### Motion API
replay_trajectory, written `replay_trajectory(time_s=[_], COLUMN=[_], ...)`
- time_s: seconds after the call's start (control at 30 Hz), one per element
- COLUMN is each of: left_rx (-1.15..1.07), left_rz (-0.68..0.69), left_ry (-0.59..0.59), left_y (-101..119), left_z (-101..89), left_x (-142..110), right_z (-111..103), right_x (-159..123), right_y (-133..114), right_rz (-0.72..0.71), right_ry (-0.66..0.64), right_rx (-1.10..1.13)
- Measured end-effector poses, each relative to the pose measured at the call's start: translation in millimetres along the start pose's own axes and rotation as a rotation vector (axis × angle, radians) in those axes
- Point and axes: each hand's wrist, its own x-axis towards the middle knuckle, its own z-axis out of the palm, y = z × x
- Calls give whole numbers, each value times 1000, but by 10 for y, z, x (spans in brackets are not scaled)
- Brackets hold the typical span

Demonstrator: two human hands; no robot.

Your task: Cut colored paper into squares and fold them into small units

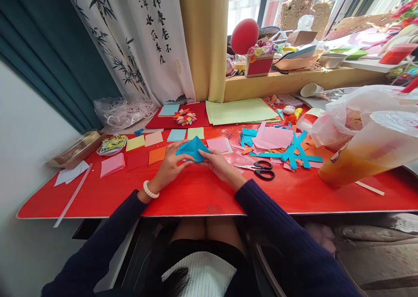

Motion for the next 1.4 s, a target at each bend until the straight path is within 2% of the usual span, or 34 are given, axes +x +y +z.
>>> replay_trajectory(time_s=[0.17, 0.27, 0.6, 1.23, 1.4], left_rx=[-213, -261, -263, -309, -392], left_rz=[-208, -271, -278, -329, -390], left_ry=[16, 9, 30, 44, 92], left_y=[16, 20, 4, -23, -43], left_z=[22, 23, 28, 77, 117], left_x=[9, 16, 18, 10, -12], right_z=[31, 27, 12, 83, 86], right_x=[-25, -30, -18, -62, -54], right_y=[-9, 1, 51, 8, 14], right_rz=[4, 2, -61, -121, -128], right_ry=[-59, -97, -168, -139, -113], right_rx=[-5, -23, -77, -225, -238])
